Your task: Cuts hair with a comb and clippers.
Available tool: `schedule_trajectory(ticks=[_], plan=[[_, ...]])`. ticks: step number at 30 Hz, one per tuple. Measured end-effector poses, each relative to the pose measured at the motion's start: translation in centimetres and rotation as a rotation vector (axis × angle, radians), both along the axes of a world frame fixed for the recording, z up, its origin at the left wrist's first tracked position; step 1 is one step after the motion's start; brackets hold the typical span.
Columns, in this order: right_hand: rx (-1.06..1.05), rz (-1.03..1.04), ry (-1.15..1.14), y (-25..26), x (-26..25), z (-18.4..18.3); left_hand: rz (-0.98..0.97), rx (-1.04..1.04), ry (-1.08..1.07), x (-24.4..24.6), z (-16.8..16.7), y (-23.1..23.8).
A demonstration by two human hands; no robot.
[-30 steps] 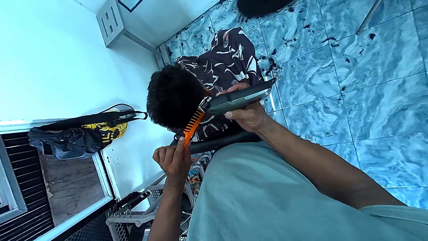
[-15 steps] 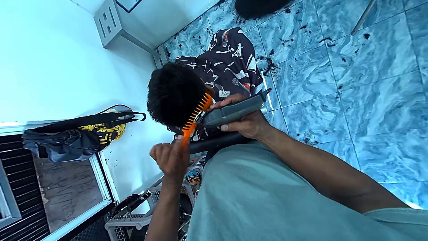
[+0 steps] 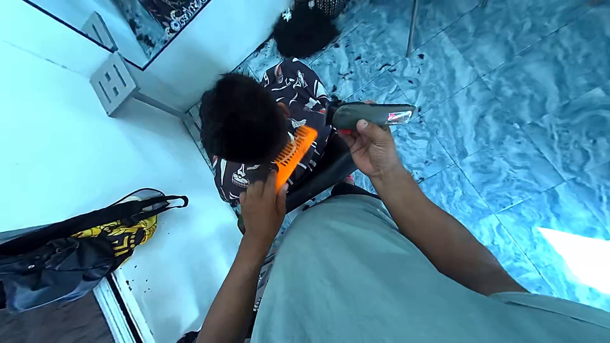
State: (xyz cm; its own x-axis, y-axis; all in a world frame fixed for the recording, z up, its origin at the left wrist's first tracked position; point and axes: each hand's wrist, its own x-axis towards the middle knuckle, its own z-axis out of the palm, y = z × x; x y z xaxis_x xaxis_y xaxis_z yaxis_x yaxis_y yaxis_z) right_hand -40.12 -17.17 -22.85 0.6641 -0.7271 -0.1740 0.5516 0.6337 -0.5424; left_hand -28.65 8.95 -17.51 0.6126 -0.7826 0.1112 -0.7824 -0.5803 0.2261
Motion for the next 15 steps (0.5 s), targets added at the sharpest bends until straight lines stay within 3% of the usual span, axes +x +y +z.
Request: schedule_trajectory(ticks=[4,15], plan=[[-0.106,0.114,-0.03,1.2,1.1,-0.5,-0.065,-0.062,-0.269,0.9,-3.3,2.6],[-0.179,0.278,-0.196,2.8,4.2,-0.3,-0.059,-0.346,-0.452,2.5,-0.1,1.9]])
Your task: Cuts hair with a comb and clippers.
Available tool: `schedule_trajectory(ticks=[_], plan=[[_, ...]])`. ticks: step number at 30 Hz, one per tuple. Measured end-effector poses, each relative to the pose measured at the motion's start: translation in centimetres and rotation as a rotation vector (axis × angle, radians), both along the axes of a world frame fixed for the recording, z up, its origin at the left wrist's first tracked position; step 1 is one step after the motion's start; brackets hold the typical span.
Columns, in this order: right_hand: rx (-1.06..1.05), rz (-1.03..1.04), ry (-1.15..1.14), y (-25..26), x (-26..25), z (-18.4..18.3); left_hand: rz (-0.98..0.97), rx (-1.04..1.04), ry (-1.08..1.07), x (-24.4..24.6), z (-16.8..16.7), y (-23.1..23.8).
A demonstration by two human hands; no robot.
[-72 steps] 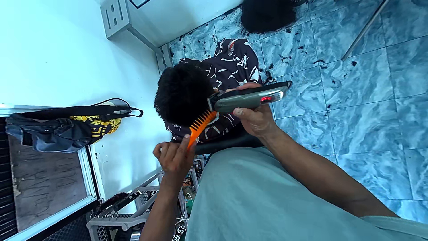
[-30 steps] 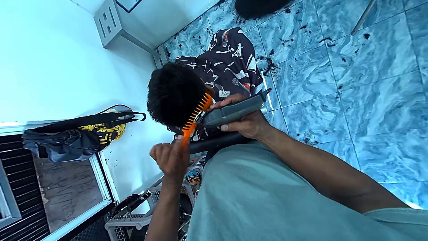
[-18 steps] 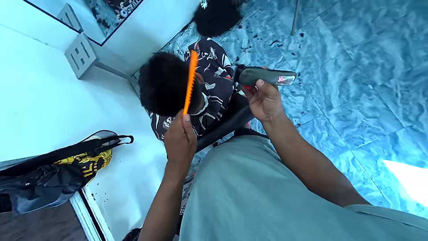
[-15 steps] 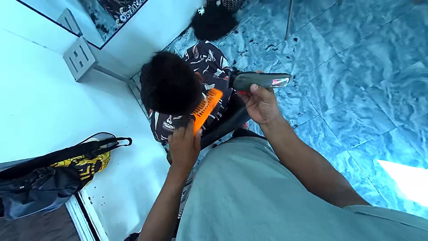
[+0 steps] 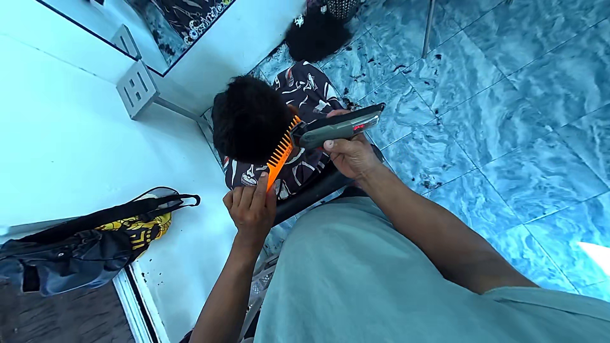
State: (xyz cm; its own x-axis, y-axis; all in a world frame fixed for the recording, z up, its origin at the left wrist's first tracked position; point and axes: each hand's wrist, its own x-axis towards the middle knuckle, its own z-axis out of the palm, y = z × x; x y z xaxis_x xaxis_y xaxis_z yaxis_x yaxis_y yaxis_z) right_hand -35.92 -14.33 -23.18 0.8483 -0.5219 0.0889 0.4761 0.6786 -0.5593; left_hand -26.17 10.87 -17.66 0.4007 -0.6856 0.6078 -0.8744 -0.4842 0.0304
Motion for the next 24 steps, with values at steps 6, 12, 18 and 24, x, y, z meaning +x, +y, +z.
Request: schedule_trajectory(ticks=[6,12,18,24], plan=[[-0.04,0.019,0.053,-1.3,-2.3,1.6,-0.162,0.352,0.326,0.2,1.6,0.8],[-0.059,-0.082,0.162,-7.3,-1.4,3.3,-0.03,0.247,0.349,2.4,7.4,-2.9],[-0.096,-0.05,0.306,-11.3,0.3,4.9,0.668,-0.535,0.601,5.9,12.0,1.9],[-0.146,-0.061,0.419,-14.4,2.0,5.0,0.243,-0.042,0.606,-0.8,10.7,-3.3]])
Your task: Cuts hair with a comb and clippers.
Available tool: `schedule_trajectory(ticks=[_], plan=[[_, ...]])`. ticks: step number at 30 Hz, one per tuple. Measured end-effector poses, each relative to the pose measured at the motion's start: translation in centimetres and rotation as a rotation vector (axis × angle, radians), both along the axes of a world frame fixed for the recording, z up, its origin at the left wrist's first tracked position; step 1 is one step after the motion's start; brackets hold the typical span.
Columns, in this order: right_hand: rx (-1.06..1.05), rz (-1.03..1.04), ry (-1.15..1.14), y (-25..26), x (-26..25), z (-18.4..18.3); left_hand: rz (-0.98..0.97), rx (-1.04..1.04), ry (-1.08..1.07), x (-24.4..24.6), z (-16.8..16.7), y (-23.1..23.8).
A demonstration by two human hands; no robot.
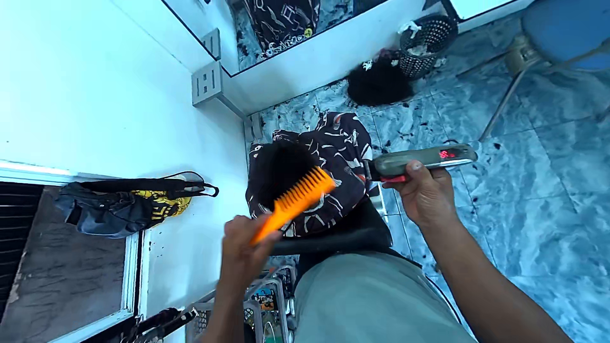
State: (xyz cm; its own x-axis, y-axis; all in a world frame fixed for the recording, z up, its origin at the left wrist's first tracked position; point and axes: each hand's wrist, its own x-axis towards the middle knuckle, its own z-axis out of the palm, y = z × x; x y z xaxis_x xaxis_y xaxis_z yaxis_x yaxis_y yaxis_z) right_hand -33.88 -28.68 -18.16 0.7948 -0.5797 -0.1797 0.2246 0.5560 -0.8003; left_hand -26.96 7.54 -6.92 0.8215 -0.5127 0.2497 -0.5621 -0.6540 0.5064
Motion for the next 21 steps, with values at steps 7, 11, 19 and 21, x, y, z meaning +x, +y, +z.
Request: schedule_trajectory(ticks=[7,11,19,21], plan=[[-0.192,0.016,0.004,1.7,1.1,2.3,-0.332,0.195,-0.01,6.4,1.5,0.3],[-0.288,0.02,-0.048,4.0,2.5,3.2,-0.349,0.27,-0.053,10.0,3.2,-1.3],[-0.332,-0.019,-0.068,7.2,4.9,4.2,-0.41,0.284,-0.217,12.6,4.2,-3.2],[-0.342,-0.035,-0.099,7.5,5.1,4.3,-0.423,0.281,-0.24,12.5,4.3,-3.2]])
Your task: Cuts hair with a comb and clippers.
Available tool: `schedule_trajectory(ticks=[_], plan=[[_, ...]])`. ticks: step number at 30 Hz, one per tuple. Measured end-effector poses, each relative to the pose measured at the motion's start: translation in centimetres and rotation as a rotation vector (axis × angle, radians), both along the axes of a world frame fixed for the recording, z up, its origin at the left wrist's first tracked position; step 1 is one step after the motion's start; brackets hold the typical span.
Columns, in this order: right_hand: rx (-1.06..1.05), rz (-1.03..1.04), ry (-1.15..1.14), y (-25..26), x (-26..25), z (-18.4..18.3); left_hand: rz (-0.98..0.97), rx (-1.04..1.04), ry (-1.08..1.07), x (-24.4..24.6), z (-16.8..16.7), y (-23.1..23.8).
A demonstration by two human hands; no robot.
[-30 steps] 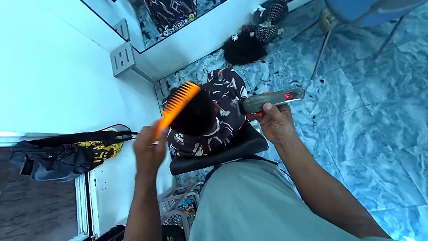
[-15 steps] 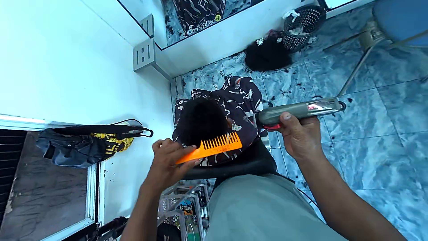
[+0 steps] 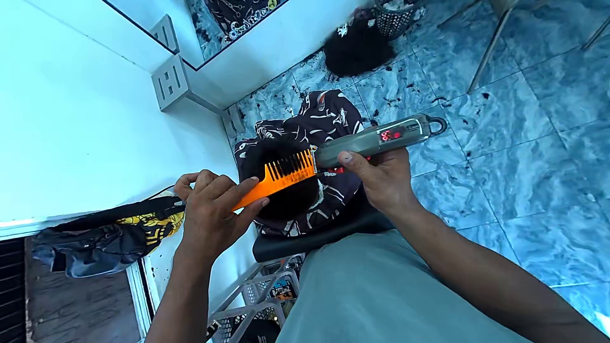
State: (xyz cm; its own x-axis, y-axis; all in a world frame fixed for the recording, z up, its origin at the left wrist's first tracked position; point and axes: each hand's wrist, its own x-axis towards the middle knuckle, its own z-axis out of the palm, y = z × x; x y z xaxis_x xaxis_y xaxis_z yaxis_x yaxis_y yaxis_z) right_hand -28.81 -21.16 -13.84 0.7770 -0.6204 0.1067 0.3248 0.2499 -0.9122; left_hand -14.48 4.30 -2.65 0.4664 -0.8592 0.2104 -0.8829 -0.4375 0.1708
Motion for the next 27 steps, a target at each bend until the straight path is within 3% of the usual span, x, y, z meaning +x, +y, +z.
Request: schedule_trajectory(ticks=[22,24,27], plan=[[-0.195,0.165,-0.12,0.7,1.0,1.8,0.0,-0.054,-0.021,-1.3,-0.3,0.1],[-0.189,0.225,-0.154,0.6,0.9,1.7,0.071,-0.064,-0.034,-1.2,-0.4,0.7],[-0.165,0.233,-0.198,-1.0,0.0,1.6,0.459,-0.214,-0.016,-1.0,0.6,3.3]])
